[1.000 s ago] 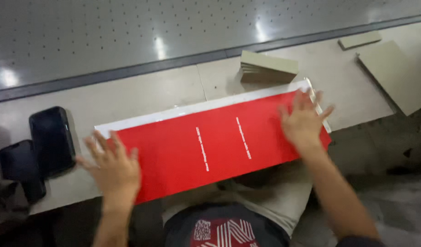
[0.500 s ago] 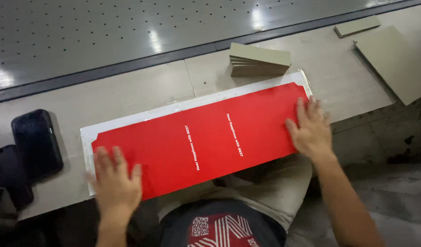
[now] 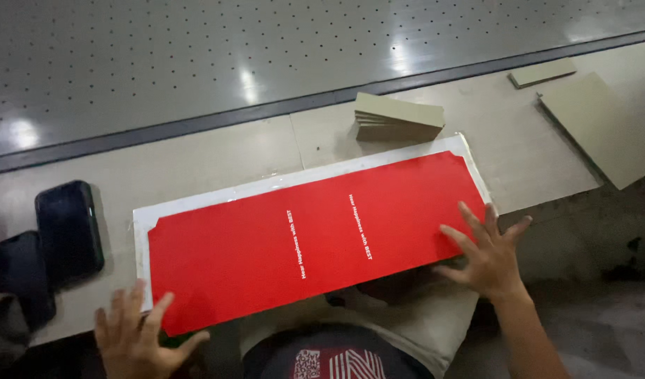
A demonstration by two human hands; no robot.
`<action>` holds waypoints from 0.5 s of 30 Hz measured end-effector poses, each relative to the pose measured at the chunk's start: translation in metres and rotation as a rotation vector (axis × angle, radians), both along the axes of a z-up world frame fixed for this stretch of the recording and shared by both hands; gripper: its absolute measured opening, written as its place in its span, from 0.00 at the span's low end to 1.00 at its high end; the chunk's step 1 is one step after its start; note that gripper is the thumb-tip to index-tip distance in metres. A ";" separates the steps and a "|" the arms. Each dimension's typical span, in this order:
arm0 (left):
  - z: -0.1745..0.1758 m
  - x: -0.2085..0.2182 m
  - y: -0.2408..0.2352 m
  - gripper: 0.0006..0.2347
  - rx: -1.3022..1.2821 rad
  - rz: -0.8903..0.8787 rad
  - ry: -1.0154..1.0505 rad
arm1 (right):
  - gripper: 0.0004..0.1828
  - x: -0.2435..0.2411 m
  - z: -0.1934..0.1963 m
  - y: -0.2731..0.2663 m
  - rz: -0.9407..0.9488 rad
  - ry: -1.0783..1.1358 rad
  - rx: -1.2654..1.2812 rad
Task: The person assembles a paper craft by placing beige rectangular pieces onto a white template with adhesive strips. They then cover the assembled pieces with a red sheet of paper, smooth it down, and repeat the process with additional beige pieces.
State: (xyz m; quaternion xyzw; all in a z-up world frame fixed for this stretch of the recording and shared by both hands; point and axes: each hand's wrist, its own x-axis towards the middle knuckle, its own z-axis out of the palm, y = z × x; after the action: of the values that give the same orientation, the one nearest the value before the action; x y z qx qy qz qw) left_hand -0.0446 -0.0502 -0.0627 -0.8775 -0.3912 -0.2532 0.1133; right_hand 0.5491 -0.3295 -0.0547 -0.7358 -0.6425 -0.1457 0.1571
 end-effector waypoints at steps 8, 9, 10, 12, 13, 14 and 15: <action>0.029 -0.006 0.019 0.07 0.429 -0.188 0.010 | 0.13 0.014 -0.001 0.007 0.018 -0.433 0.361; 0.031 -0.027 0.035 0.07 0.431 -0.188 0.006 | 0.13 0.017 0.007 0.008 0.017 -0.437 0.363; 0.034 -0.047 0.052 0.15 0.324 -0.191 0.168 | 0.15 0.021 0.015 0.010 -0.051 -0.411 0.405; 0.053 -0.065 0.073 0.25 0.211 -0.192 0.331 | 0.22 0.029 0.043 0.020 -0.114 -0.382 0.444; 0.065 -0.064 0.079 0.22 0.067 -0.105 0.202 | 0.26 0.032 0.060 0.028 -0.120 -0.271 0.390; 0.078 -0.063 0.084 0.22 -0.076 -0.020 0.068 | 0.32 0.033 0.076 0.036 -0.126 -0.160 0.336; 0.074 -0.074 0.106 0.22 -0.066 -0.017 0.061 | 0.32 0.032 0.104 0.043 -0.123 -0.166 0.347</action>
State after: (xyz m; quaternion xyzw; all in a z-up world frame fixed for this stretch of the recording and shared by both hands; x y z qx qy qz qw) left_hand -0.1189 0.0553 0.0117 -0.8913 -0.3881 -0.2146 0.0940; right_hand 0.5812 -0.2865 0.0494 -0.7210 -0.5723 -0.3236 0.2188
